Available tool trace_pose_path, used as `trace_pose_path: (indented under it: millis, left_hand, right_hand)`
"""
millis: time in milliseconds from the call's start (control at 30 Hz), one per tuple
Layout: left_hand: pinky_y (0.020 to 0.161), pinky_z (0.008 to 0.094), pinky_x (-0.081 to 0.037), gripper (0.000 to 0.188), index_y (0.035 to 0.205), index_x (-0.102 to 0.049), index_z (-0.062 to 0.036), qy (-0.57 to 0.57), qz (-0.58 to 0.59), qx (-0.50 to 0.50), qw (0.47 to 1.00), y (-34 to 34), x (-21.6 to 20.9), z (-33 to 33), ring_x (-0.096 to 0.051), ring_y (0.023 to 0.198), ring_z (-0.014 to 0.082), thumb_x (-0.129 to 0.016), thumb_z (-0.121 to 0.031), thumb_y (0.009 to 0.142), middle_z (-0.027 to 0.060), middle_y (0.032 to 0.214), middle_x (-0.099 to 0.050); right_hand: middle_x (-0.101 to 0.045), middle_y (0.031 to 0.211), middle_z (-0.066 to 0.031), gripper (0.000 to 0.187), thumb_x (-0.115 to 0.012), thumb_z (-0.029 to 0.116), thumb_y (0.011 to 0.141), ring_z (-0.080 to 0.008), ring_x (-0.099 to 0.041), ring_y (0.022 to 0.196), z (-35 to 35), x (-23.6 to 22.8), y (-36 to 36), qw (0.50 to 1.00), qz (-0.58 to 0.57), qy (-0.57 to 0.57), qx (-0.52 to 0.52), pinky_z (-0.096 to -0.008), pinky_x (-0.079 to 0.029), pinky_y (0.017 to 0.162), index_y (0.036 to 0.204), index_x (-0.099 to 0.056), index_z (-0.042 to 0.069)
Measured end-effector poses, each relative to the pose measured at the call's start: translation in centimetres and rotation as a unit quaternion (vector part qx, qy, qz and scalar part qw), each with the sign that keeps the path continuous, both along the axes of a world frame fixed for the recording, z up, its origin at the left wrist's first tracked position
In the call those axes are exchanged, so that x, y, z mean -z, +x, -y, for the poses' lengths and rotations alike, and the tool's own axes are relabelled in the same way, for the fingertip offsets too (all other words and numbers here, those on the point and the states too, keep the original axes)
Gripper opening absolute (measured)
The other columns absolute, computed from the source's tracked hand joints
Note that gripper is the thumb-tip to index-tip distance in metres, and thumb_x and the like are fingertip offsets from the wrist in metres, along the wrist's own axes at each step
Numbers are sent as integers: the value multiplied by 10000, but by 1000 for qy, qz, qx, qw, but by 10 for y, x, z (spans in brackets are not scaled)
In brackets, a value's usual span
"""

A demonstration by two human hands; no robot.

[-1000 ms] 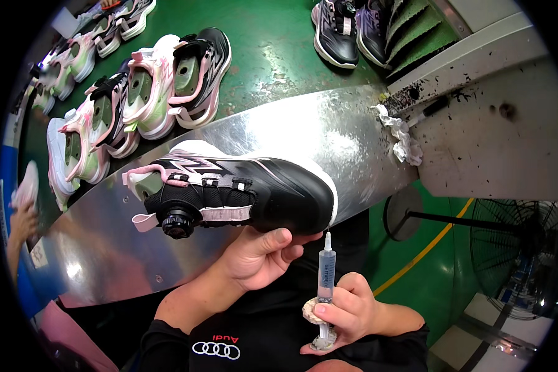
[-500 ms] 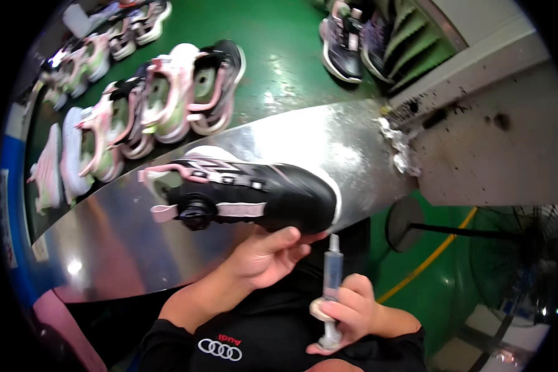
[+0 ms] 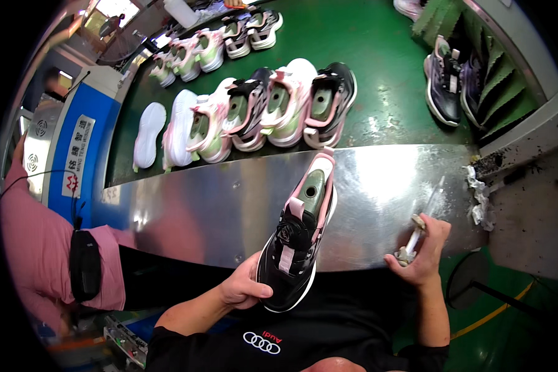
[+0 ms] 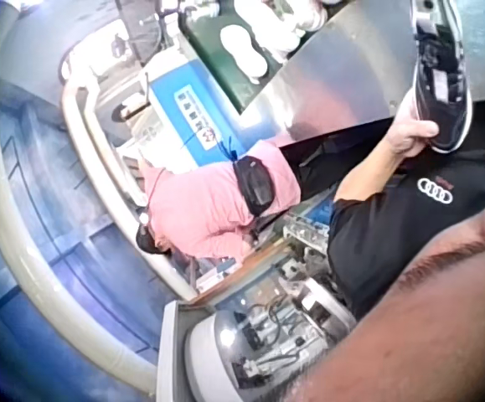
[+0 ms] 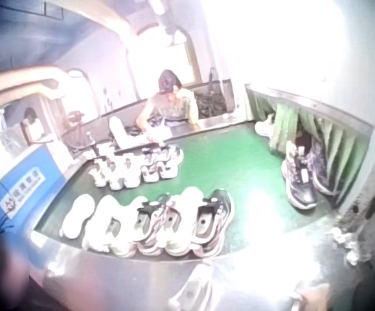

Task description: The person picks up shoes from a conveyor belt one by one, applies adhesive along the soles using a syringe, and places them back onto the conveyor belt.

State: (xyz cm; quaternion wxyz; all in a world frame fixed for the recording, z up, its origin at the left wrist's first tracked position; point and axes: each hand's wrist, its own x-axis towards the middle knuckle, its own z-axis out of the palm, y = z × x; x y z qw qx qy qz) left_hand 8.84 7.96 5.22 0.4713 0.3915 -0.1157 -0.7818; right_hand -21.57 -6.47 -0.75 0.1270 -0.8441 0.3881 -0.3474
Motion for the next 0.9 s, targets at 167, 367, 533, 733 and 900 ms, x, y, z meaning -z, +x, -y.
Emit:
trace_pose_path:
  millis: [167, 367, 533, 733, 900]
  left_hand:
    - [969, 347, -419, 740, 1326, -350, 25, -143, 13, 15, 989, -20, 10, 112, -544, 1100, 214, -724, -122, 704, 111, 1220, -526]
    - [801, 335, -528, 391, 1174, -408, -2, -120, 47, 12, 992, -58, 29, 213, -611, 968, 295, -610, -132, 866, 174, 1065, -568]
    - [764, 344, -551, 334, 1020, -423, -34, -322, 202, -109, 919, 48, 19, 121, -629, 921, 267, -602, 64, 755, 103, 911, -551]
    - [1038, 401, -314, 923, 1398, -227, -7, -34, 683, -349, 640, 268, 54, 28, -372, 1248, 285, -786, -173, 682, 193, 1316, -400]
    - [1054, 412, -297, 1010, 1402, -313, -102, -37, 847, -150, 509, 294, 61, 84, -353, 1258, 362, -825, -326, 560, 214, 1355, -340]
  right_hand:
    - [-503, 1039, -152, 855, -799, 425, 558, -307, -420, 924, -3, 1, 10, 999, 34, 22, 19, -409, -351, 834, 1199, -438, -10]
    - [-490, 1061, -152, 852, -792, 439, 561, -315, -425, 944, 0, 9, 12, 997, 24, 48, 53, -409, -357, 857, 1200, -439, -1]
    - [-460, 1071, -166, 841, -790, 404, 569, -307, -429, 949, -3, 5, 6, 996, 41, 51, 56, -404, -371, 844, 1209, -432, -8]
    - [-436, 1050, -168, 841, -778, 412, 587, -297, -425, 946, -4, 3, 14, 999, 25, 35, 28, -392, -371, 842, 1209, -423, -28]
    - [-423, 1059, -175, 825, -755, 408, 616, -301, -423, 952, -7, 10, 17, 997, 32, 35, 59, -394, -369, 843, 1218, -414, -42]
